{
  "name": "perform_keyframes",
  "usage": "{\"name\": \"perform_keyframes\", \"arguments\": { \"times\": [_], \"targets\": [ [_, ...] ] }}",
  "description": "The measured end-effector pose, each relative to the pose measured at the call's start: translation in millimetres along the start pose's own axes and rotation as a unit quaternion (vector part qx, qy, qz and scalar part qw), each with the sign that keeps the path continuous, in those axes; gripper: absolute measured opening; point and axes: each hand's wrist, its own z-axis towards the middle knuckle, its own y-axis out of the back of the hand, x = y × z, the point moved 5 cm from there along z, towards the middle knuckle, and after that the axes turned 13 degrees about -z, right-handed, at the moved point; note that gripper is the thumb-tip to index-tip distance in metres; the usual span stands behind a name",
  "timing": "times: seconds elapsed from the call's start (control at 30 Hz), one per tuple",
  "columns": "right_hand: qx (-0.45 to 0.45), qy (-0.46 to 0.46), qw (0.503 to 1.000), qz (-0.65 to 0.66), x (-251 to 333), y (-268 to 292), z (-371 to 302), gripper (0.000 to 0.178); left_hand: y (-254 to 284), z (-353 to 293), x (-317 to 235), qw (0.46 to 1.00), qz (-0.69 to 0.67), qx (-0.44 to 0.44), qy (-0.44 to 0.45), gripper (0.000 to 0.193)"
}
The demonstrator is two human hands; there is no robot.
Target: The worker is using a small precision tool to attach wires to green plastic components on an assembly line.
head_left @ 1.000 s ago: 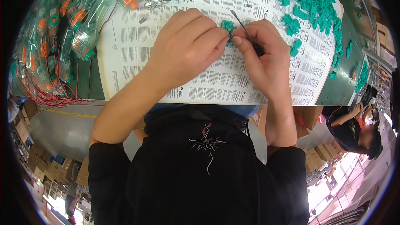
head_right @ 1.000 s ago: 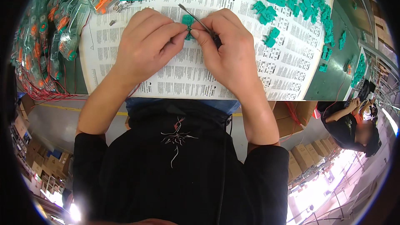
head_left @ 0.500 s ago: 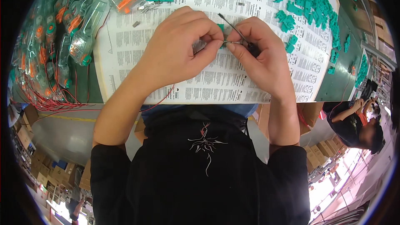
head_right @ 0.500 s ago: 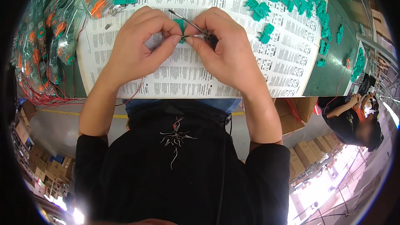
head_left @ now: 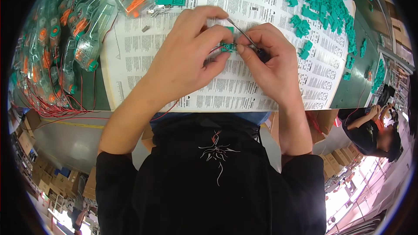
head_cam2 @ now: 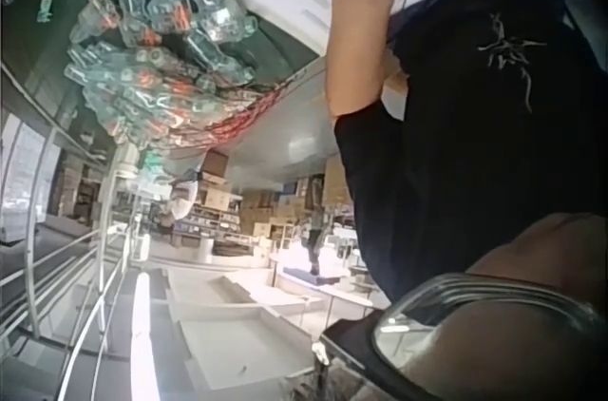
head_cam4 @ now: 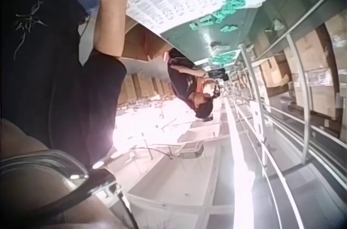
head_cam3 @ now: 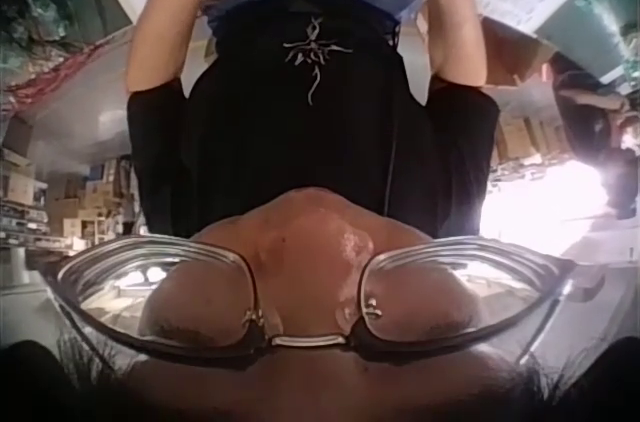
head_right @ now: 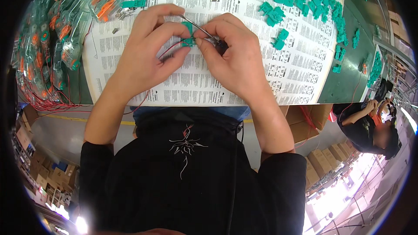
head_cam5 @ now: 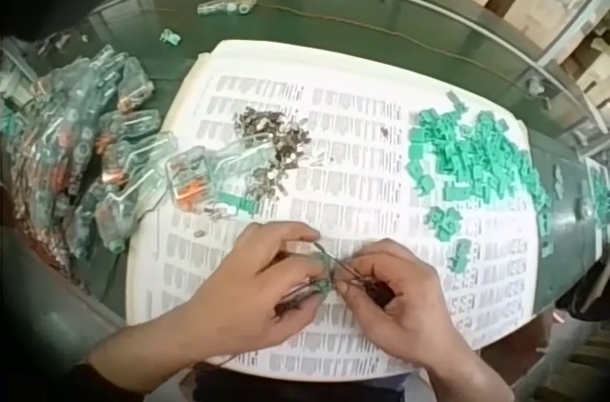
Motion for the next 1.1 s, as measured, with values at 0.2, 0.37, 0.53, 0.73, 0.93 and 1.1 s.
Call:
{"name": "perform_keyframes", "arguments": {
  "times": [0.2,0.37,0.53,0.73,0.93,1.1],
  "targets": [
    [0.030,0.012,0.999,-0.037,4.0,3.1,2.5,0.012,0.0,1.9,5.8,1.000,-0.009,0.023,0.016,0.034],
    [0.054,0.016,0.998,-0.032,3.2,4.4,6.5,0.012,-1.0,2.1,9.5,1.000,-0.013,0.013,0.001,0.028],
    [0.019,0.044,0.998,-0.051,5.3,3.0,6.3,0.009,-0.7,2.6,9.3,1.000,-0.011,0.019,0.000,0.027],
    [0.060,0.007,0.994,-0.094,7.2,6.7,5.2,0.010,0.5,1.3,8.9,1.000,-0.002,0.025,0.008,0.027],
    [0.042,0.045,0.998,-0.034,-3.4,4.5,9.8,0.008,0.6,1.3,8.6,1.000,-0.002,0.025,0.000,0.027],
    [0.002,0.073,0.995,-0.064,1.6,5.6,6.1,0.009,-0.1,1.9,8.4,1.000,-0.001,0.028,0.001,0.027]
  ]
}}
